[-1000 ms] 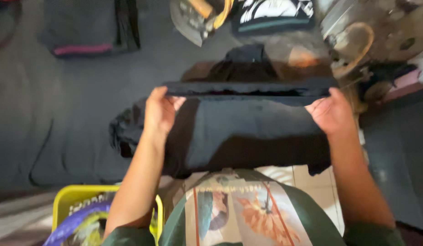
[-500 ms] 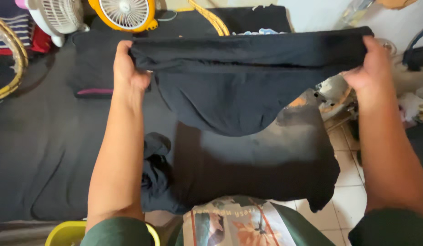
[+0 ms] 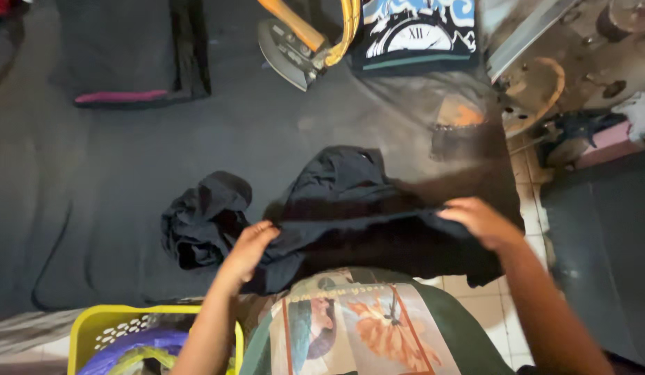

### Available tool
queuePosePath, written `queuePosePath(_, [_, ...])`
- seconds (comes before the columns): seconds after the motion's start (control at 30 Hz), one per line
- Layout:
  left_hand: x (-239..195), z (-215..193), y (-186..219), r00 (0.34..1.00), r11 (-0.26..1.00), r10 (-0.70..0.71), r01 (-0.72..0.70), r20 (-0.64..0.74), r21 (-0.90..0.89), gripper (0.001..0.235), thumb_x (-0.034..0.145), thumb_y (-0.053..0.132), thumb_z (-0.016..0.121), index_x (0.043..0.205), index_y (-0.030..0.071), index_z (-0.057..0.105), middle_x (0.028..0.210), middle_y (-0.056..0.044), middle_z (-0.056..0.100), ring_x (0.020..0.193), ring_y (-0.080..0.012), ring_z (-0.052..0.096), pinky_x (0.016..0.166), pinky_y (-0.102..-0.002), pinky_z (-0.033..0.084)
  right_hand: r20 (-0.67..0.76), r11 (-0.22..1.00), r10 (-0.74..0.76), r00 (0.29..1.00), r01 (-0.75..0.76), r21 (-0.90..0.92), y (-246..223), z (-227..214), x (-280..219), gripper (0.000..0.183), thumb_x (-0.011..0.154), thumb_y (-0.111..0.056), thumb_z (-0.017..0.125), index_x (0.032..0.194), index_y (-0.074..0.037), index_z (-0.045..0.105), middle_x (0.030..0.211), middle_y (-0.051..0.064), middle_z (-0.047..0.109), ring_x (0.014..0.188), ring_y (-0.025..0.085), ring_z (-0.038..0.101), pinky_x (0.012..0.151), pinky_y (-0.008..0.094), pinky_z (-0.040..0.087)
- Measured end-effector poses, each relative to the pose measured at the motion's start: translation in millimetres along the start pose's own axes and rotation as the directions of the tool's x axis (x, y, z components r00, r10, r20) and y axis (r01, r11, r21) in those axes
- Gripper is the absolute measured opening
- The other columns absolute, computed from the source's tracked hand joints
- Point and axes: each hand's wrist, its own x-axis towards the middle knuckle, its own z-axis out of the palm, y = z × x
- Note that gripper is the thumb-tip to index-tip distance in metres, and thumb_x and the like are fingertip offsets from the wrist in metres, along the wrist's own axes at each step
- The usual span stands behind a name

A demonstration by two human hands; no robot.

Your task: The person irons several dark-colored t-shirts and a pair of shorts on a dark ironing board. They retrieve items from a yellow laundry basket, smooth them out, and use a steam iron to press the fabric before folding them and placing them on the board.

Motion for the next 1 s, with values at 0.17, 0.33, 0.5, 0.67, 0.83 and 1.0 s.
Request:
queuePosePath(0.17, [-8,35,-12,0.984,0.889,0.174,-0.141,-0.038,0.435,0.039,0.084,0.025,0.076,0.113,0.002,0.065,0.086,-0.008,0.065,0.079,-0.0187,0.062,0.07,-0.033,0.052,0.113,0.919,-0.28,0.953,0.3,-0.257,7,61,-15,0.046,0.087,-0.036,0.077,0.116,0.0,0.072,0.103,0.018,0.074,0.095,0.03,0.066,0.085,0.036,0.052])
queuePosePath(0.33, [-34,91,58,0.915,0.492,0.401,-0.257,0.045,0.832,0.073,0.066,0.026,0.088,0.13,0.007,0.059,0.114,-0.016,0.061,0.102,-0.0347,0.061,0.082,-0.044,0.05,-0.057,0.642,-0.476,0.877,0.303,-0.704,-86,102,-78,0.077,0.075,-0.029,0.08,0.143,-0.006,0.052,0.126,0.018,0.061,0.107,0.038,0.062,0.085,0.042,0.049])
queuePosePath(0.5, [-15,117,65,0.921,0.166,0.366,-0.208,0.135,0.964,0.045,0.073,0.03,0.087,0.11,0.012,0.068,0.121,-0.013,0.057,0.117,-0.0364,0.051,0.095,-0.053,0.042,0.166,0.261,-0.74,0.652,0.505,-0.823,-126,138,-74,0.069,0.066,-0.025,0.079,0.131,-0.009,0.062,0.135,0.016,0.058,0.123,0.034,0.051,0.101,0.05,0.035])
queuePosePath(0.67, [11,97,78,0.739,0.177,0.673,-0.203,0.032,0.963,0.025,0.073,0.026,0.083,0.092,0.015,0.072,0.113,-0.009,0.059,0.112,-0.0344,0.053,0.101,-0.061,0.036,0.128,0.329,-0.755,0.643,0.54,-0.775,-113,149,-30,0.029,0.087,-0.021,0.073,0.115,-0.013,0.071,0.123,0.006,0.066,0.12,0.029,0.055,0.105,0.049,0.037])
queuePosePath(0.83, [51,73,81,0.708,0.251,0.706,-0.227,-0.018,0.941,0.027,0.08,0.029,0.083,0.097,0.011,0.072,0.114,-0.009,0.061,0.112,-0.0343,0.054,0.1,-0.062,0.036,0.058,0.558,-0.687,0.725,0.576,-0.597,-98,153,39,0.013,0.1,-0.019,0.062,0.105,-0.01,0.071,0.104,0.013,0.072,0.093,0.036,0.068,0.084,0.047,0.053])
queuePosePath(1.0, [68,79,59,0.769,0.218,0.634,-0.275,0.079,0.936,0.035,0.073,0.024,0.082,0.101,0.006,0.071,0.109,-0.015,0.063,0.106,-0.0386,0.056,0.084,-0.053,0.044,0.059,0.923,-0.374,0.925,0.378,-0.07,-104,155,60,0.028,0.108,-0.03,0.061,0.111,-0.003,0.068,0.085,0.007,0.062,0.076,0.025,0.059,0.064,0.044,0.05])
